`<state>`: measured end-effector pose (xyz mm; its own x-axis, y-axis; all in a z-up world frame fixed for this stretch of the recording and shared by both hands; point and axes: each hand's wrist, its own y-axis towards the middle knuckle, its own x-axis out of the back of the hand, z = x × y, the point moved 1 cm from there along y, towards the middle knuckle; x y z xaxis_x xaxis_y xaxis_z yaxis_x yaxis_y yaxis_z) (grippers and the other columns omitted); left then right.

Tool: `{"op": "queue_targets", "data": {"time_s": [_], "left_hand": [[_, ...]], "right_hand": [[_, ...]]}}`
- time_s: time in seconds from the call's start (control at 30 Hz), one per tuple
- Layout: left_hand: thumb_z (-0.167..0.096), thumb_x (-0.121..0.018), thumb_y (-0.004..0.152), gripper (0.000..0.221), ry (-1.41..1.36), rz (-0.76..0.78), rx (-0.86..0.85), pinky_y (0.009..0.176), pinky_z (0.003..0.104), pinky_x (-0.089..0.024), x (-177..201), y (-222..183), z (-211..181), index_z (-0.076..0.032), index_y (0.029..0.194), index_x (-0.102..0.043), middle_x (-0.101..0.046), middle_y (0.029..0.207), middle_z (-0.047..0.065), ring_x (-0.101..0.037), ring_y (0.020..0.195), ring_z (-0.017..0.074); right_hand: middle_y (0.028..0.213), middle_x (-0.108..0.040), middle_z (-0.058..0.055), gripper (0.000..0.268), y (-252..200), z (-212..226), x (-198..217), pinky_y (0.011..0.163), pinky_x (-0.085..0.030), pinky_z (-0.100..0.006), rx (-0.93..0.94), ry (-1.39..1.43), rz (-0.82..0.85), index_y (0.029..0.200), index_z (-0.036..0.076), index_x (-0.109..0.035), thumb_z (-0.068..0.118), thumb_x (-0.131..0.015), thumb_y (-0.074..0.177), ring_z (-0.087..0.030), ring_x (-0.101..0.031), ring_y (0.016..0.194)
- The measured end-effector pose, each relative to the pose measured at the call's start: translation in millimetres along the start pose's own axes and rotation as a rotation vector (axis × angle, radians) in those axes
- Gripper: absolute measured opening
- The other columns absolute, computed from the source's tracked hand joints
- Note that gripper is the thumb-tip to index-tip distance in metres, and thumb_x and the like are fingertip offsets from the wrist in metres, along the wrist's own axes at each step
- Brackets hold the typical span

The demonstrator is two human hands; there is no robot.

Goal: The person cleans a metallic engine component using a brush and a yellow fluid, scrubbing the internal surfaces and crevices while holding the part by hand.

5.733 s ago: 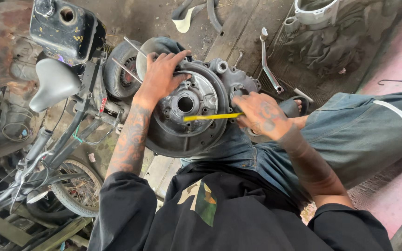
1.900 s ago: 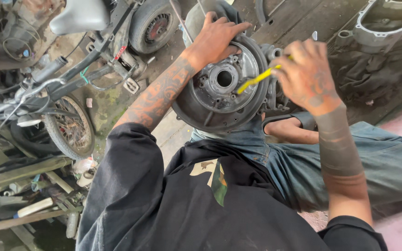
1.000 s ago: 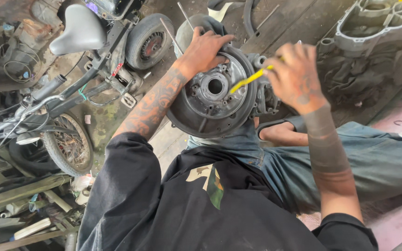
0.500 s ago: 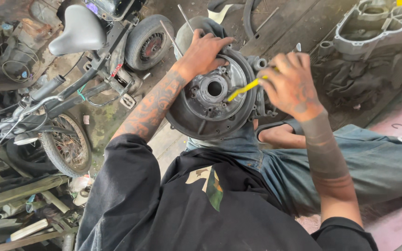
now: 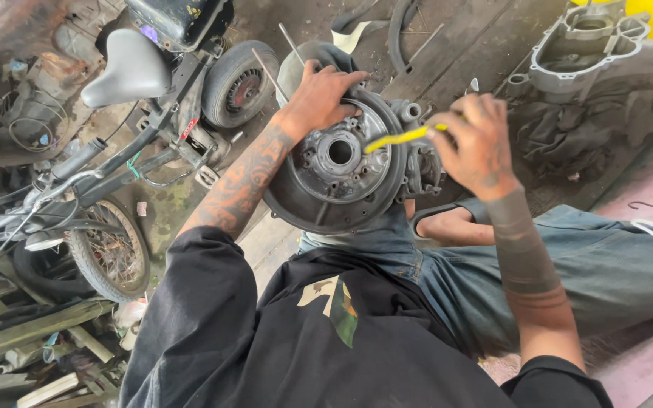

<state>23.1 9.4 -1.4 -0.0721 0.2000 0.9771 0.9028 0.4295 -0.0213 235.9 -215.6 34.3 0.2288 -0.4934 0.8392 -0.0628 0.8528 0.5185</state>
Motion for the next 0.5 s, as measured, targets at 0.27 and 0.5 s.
{"op": "queue_targets", "data": {"time_s": [0.27,0.5], "left_hand": [[-0.044,-0.077,0.091,0.064,-0.03,0.004,0.005,0.097,0.053,-0.028,-3.1,-3.1,0.1,-0.02,0.146,-0.053,-0.074,0.113,0.007,-0.061,0.111,0.0346],[-0.042,-0.077,0.092,0.062,-0.019,0.01,-0.009,0.095,0.054,-0.029,-1.3,-3.4,-2.4,-0.021,0.145,-0.053,-0.074,0.114,0.009,-0.061,0.11,0.0364]], "right_hand": [[0.1,-0.052,-0.007,0.006,-8.2,-11.7,-9.5,0.084,-0.037,-0.044,-0.063,0.053,-0.023,0.106,0.014,-0.078,0.02,-0.08,0.104,-0.03,-0.051,0.091],[0.099,-0.053,-0.005,0.011,-7.9,15.4,-13.0,0.084,-0.038,-0.04,0.041,0.213,0.1,0.104,0.013,-0.075,0.025,-0.075,0.103,-0.025,-0.049,0.086]]}}
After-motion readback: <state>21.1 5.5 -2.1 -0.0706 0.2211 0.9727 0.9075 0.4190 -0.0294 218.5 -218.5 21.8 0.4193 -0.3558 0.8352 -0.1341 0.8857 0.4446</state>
